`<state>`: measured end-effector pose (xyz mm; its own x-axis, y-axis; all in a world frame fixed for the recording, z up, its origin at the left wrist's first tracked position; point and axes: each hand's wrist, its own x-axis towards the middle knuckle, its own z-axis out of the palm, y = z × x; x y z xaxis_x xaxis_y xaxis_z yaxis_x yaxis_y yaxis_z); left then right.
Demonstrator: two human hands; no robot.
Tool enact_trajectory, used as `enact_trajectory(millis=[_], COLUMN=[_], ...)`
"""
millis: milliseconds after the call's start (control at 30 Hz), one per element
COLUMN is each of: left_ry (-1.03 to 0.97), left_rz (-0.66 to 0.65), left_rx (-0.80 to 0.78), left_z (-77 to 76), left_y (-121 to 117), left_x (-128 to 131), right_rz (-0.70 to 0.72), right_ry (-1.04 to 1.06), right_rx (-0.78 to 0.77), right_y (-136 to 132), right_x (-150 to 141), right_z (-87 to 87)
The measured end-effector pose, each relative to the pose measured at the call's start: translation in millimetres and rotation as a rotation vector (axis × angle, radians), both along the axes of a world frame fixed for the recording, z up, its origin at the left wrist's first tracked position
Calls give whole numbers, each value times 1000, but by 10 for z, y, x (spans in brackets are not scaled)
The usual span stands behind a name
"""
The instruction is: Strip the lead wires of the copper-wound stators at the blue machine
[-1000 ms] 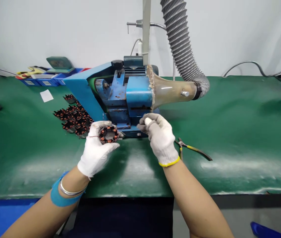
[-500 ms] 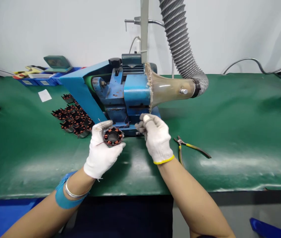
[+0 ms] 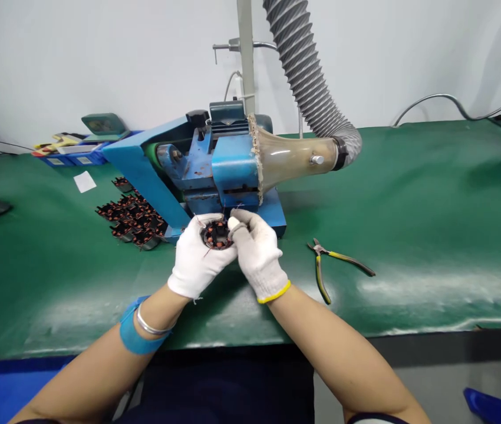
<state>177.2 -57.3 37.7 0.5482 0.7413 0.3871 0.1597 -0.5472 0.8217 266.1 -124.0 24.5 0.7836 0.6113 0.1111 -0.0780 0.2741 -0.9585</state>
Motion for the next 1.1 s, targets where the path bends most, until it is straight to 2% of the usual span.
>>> enact_trajectory(millis=[100,267,367,500,767,933,1000,1100], left_ry=[18,58,87,112,63,21,-21,-111], left_rz=[52,135,159,178,196,169,124,43], left_rx=[18,70,98,133,248,223,210,181], left_z=[71,169,222,262,180,125,103,45], left_y=[37,66,73,75,89,98,68,-7], left_x=[110,270,341,389,442,446,394,198], right_rz=[43,93,86,69,68,59,44,33], right_ry=[1,100,128,148,161,172,108,-141], right_rx=[29,91,163,177,256,214,196,177], right_y=[22,96,148,195,219,208,151,28], right_x=[-33,92,165,196,206,204,176,108], right_z=[-3,45,59,56,3,-15,6,40])
